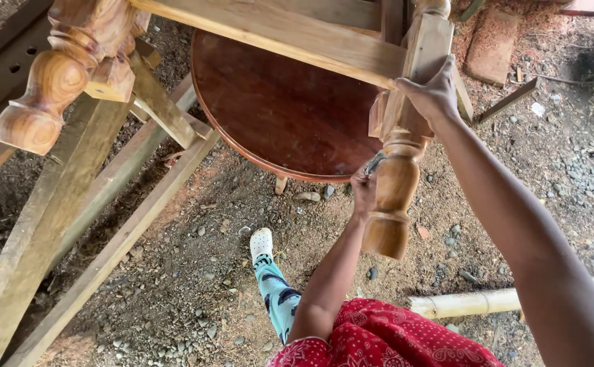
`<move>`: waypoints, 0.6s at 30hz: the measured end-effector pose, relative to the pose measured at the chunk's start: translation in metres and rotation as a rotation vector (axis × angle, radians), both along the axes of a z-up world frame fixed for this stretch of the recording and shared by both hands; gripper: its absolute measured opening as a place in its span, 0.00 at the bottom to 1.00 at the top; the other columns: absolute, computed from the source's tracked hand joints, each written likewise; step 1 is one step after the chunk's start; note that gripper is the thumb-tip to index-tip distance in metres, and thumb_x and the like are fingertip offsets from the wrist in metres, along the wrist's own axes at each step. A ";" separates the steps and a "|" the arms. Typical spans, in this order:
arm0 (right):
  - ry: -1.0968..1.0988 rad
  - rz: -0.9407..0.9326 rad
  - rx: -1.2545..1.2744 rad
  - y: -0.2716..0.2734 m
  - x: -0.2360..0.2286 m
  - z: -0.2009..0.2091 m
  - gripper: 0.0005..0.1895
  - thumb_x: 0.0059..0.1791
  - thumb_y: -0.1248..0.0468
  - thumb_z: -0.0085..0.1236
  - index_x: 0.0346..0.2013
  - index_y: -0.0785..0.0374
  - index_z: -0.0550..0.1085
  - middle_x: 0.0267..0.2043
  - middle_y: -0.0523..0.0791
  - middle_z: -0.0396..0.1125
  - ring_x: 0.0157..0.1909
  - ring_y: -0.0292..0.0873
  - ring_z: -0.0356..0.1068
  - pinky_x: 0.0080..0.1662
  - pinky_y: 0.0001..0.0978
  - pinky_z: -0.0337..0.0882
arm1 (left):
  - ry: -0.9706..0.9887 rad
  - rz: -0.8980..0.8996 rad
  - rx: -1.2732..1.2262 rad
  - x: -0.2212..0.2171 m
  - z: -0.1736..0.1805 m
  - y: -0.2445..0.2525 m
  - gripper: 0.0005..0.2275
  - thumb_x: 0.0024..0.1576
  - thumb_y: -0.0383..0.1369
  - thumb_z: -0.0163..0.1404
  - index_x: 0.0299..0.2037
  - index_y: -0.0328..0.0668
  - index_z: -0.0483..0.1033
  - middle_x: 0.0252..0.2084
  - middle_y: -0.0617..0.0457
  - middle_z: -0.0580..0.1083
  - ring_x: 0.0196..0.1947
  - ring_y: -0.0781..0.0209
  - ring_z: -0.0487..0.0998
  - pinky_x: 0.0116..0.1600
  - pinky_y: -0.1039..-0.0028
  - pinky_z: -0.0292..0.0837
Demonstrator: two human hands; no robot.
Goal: Sanding the decorative legs and frame of a wooden table base using a piece of sandpaper.
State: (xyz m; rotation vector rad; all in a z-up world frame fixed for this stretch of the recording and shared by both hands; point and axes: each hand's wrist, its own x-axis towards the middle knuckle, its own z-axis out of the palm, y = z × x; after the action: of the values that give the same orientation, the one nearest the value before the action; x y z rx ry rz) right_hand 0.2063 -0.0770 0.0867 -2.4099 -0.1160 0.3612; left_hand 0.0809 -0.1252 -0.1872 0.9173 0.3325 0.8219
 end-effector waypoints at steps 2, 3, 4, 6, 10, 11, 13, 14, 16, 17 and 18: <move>0.003 0.024 0.034 -0.001 0.012 -0.011 0.77 0.37 0.49 0.78 0.76 0.63 0.25 0.76 0.54 0.44 0.73 0.53 0.54 0.70 0.53 0.61 | 0.064 0.014 0.036 -0.008 0.025 0.021 0.07 0.69 0.31 0.52 0.51 0.46 0.83 0.36 0.48 0.81 0.20 0.72 0.64 0.22 0.84 0.54; -0.035 0.034 0.026 -0.003 0.019 -0.019 0.77 0.37 0.48 0.79 0.76 0.64 0.26 0.77 0.54 0.44 0.73 0.53 0.53 0.71 0.52 0.60 | -0.045 0.016 0.142 -0.012 0.038 0.037 0.07 0.70 0.31 0.50 0.54 0.48 0.81 0.42 0.49 0.81 0.31 0.69 0.74 0.32 0.80 0.70; -0.072 0.044 0.018 -0.005 0.026 -0.028 0.78 0.37 0.48 0.81 0.76 0.65 0.27 0.77 0.54 0.44 0.74 0.53 0.52 0.71 0.51 0.59 | -0.153 0.011 0.248 -0.015 0.052 0.052 0.09 0.70 0.31 0.48 0.56 0.50 0.79 0.48 0.50 0.81 0.41 0.64 0.84 0.42 0.75 0.86; -0.086 0.053 0.006 -0.008 0.029 -0.031 0.77 0.38 0.47 0.81 0.75 0.64 0.27 0.77 0.55 0.40 0.74 0.55 0.50 0.70 0.53 0.58 | -0.046 -0.045 0.496 -0.039 0.106 0.091 0.11 0.66 0.29 0.50 0.57 0.49 0.78 0.51 0.48 0.80 0.42 0.63 0.84 0.46 0.74 0.85; -0.016 0.015 -0.064 0.000 0.006 -0.002 0.74 0.39 0.48 0.76 0.78 0.60 0.28 0.78 0.56 0.38 0.74 0.57 0.51 0.69 0.54 0.62 | 0.208 0.044 1.462 -0.070 0.224 0.127 0.16 0.53 0.28 0.56 0.53 0.48 0.79 0.53 0.49 0.81 0.46 0.57 0.84 0.56 0.64 0.81; -0.016 0.013 -0.064 -0.001 0.008 -0.005 0.74 0.39 0.48 0.76 0.78 0.60 0.28 0.78 0.56 0.38 0.74 0.57 0.51 0.69 0.54 0.62 | 0.206 0.043 1.462 -0.064 0.216 0.125 0.16 0.53 0.28 0.56 0.53 0.48 0.79 0.53 0.49 0.81 0.46 0.57 0.84 0.56 0.64 0.81; -0.028 0.037 -0.074 -0.004 0.012 -0.008 0.75 0.39 0.47 0.76 0.77 0.60 0.27 0.77 0.56 0.41 0.74 0.56 0.52 0.69 0.54 0.62 | 0.264 0.121 1.609 -0.051 0.202 0.122 0.18 0.51 0.26 0.55 0.52 0.51 0.79 0.51 0.51 0.81 0.45 0.59 0.84 0.55 0.59 0.81; -0.031 0.036 -0.073 -0.004 0.014 -0.011 0.75 0.39 0.47 0.76 0.77 0.60 0.27 0.77 0.56 0.41 0.74 0.56 0.52 0.69 0.54 0.62 | 0.261 0.122 1.611 -0.052 0.194 0.121 0.18 0.51 0.26 0.55 0.52 0.51 0.79 0.51 0.51 0.81 0.45 0.59 0.84 0.55 0.59 0.81; -0.092 0.058 -0.073 -0.005 0.018 -0.021 0.77 0.39 0.44 0.79 0.76 0.60 0.26 0.76 0.56 0.40 0.74 0.57 0.50 0.70 0.52 0.59 | 0.073 0.145 1.253 -0.055 0.177 0.120 0.15 0.58 0.32 0.57 0.55 0.48 0.77 0.51 0.49 0.80 0.48 0.55 0.82 0.50 0.66 0.84; -0.090 0.051 -0.072 -0.006 0.017 -0.019 0.77 0.39 0.44 0.79 0.76 0.60 0.26 0.76 0.56 0.40 0.74 0.57 0.50 0.70 0.52 0.59 | 0.069 0.138 1.254 -0.048 0.152 0.110 0.15 0.58 0.32 0.57 0.55 0.48 0.77 0.51 0.49 0.80 0.48 0.55 0.82 0.50 0.66 0.84; -0.078 0.049 -0.087 -0.006 0.017 -0.017 0.77 0.39 0.43 0.79 0.77 0.60 0.26 0.76 0.57 0.40 0.74 0.58 0.49 0.70 0.53 0.59 | 0.136 0.065 0.962 -0.041 0.127 0.100 0.11 0.62 0.32 0.54 0.55 0.49 0.78 0.49 0.52 0.81 0.44 0.61 0.84 0.45 0.70 0.84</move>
State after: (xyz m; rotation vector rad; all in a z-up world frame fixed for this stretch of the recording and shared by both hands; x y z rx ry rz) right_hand 0.2230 -0.0829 0.0699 -2.5116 -0.1981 0.3001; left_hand 0.0404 -0.0256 -0.0600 1.8701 0.0627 0.9904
